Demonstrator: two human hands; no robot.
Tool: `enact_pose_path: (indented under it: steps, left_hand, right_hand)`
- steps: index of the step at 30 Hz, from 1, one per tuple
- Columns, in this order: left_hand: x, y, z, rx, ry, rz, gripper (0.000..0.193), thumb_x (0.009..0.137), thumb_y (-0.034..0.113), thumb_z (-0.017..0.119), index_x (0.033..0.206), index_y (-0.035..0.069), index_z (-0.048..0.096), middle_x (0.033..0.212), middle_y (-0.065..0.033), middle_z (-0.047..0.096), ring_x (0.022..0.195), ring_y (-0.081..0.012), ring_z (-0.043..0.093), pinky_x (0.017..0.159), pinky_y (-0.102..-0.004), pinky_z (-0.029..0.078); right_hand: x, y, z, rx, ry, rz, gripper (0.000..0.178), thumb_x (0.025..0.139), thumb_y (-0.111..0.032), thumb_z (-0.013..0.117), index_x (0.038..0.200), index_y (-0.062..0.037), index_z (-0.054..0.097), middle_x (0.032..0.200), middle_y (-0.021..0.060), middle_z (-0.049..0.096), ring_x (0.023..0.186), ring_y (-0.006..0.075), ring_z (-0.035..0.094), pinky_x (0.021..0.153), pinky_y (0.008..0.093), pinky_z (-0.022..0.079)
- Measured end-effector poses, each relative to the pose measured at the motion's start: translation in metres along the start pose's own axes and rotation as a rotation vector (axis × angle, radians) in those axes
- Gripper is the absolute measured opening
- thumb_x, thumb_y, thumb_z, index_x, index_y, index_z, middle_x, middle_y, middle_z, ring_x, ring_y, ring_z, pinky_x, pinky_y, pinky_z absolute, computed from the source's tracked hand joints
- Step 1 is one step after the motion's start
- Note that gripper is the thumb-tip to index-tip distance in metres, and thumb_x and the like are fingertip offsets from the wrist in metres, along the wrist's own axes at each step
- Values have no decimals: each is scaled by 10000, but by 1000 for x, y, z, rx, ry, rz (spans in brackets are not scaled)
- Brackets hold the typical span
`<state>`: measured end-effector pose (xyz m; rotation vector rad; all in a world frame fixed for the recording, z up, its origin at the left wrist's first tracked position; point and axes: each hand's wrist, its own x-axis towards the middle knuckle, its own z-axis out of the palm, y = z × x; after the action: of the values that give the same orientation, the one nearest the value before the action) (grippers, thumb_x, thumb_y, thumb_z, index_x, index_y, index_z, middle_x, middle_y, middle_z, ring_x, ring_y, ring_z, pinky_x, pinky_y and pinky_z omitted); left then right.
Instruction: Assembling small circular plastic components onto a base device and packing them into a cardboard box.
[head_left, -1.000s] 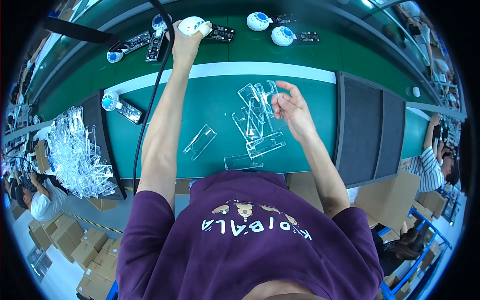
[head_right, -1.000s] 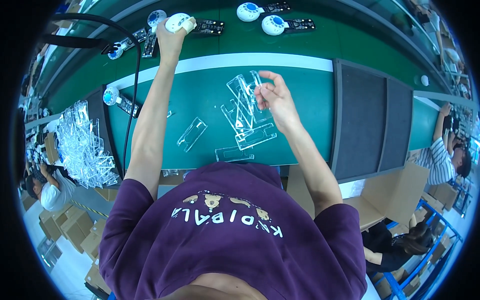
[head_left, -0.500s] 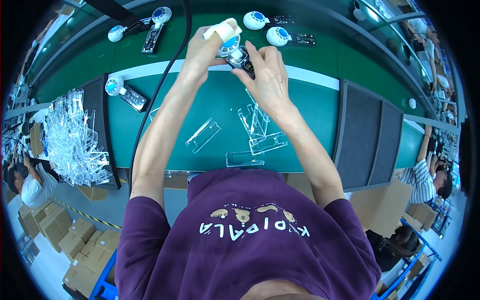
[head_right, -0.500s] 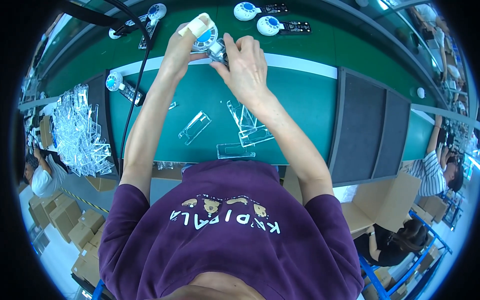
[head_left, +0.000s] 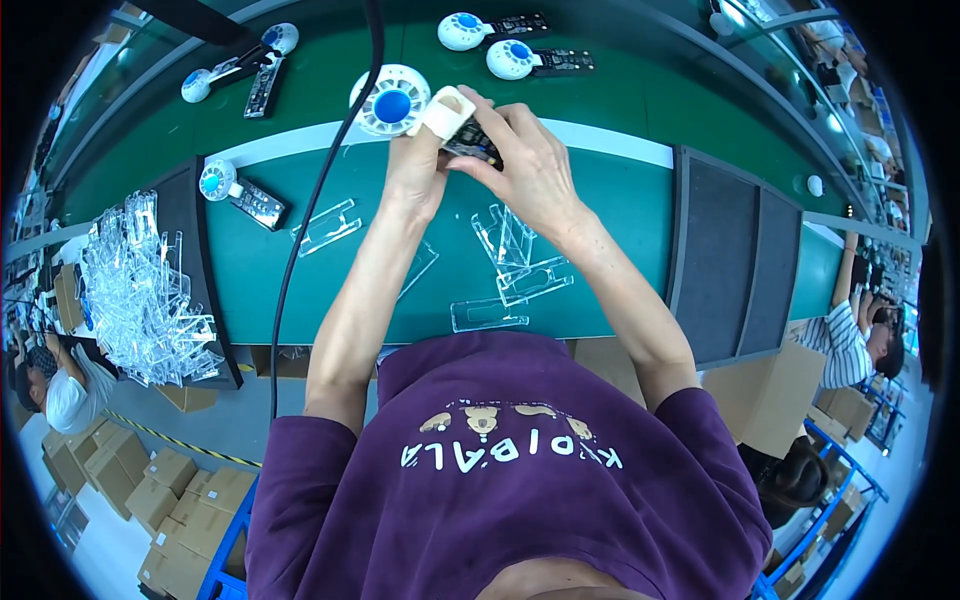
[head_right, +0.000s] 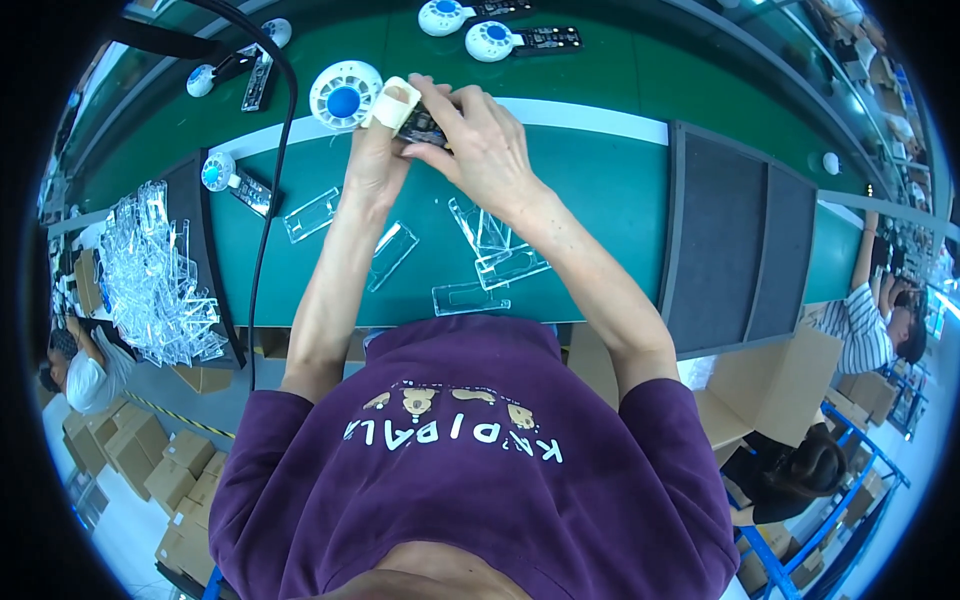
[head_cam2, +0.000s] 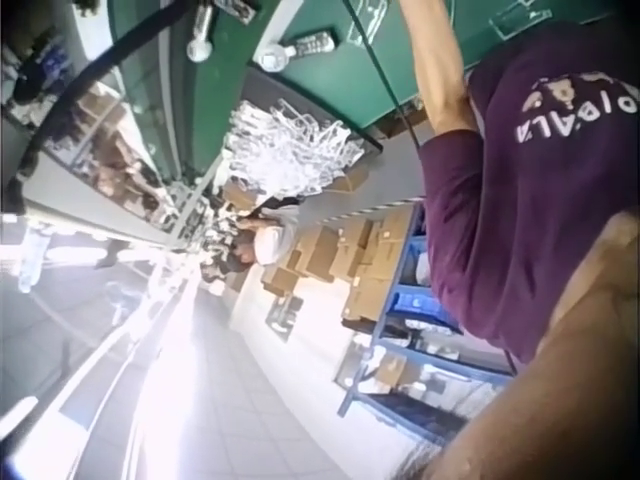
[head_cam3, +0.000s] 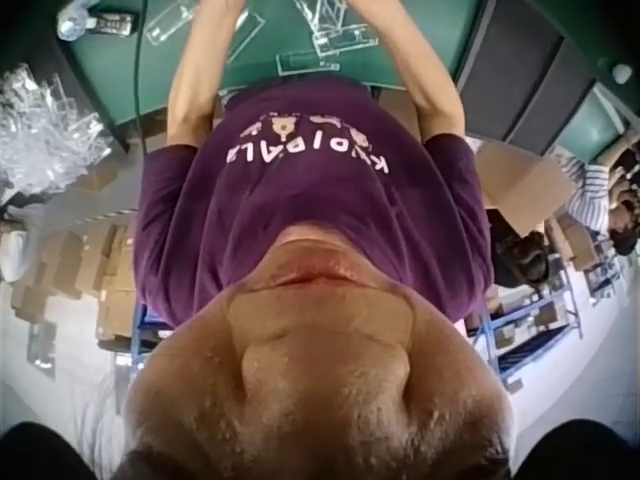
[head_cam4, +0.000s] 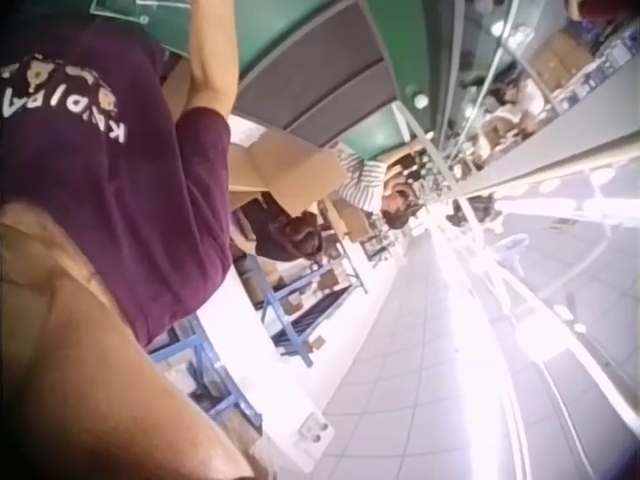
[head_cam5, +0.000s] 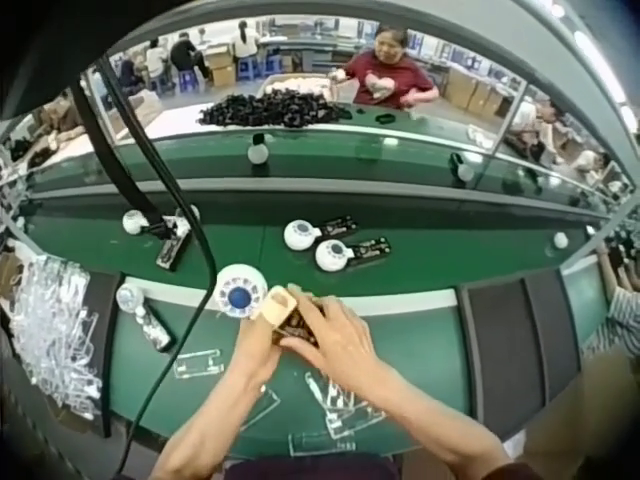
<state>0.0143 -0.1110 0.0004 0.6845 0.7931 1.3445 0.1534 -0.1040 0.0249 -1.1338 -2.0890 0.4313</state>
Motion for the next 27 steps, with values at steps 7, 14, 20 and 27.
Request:
enact_pose_path:
  steps: [7,14,20,27]
  left_hand:
    - [-17,13,20,134,142,185,391,821,201,633,1135,3,508,1147,-129,556,1021,-185,547,843,-303,449]
    - [-36,13,24,725,143,549,360,829,191,619,1120,17,502,1078,-160,583,1018,-214,558,874,-311,441]
    - [61,27,-72,339,382,212,324,746,201,701,963,-23,609,869,-60,627,747,-119,568,700,-252,444]
    - [156,61,-234,1263,671,317,514,723,338,717,1008,-63,570,819,-74,630,692,-164,585,630,-302,447]
  right_hand:
    - [13,7,35,1078,385,1026,392,920,-359,424,966,7,558,789,67,532,702,142,526,611,291,425]
    - [19,12,59,1143,320,807,496,920,-419,379,719,-6,567,640,37,524,611,132,488,551,255,360]
    - [36,54,72,511,61,612,406,890,-352,459,715,0,562,647,90,562,603,158,522,546,301,388]
    - [-37,85,2,-111,-467,321,178,799,-107,545,960,-47,594,936,132,589,834,250,586,692,356,465]
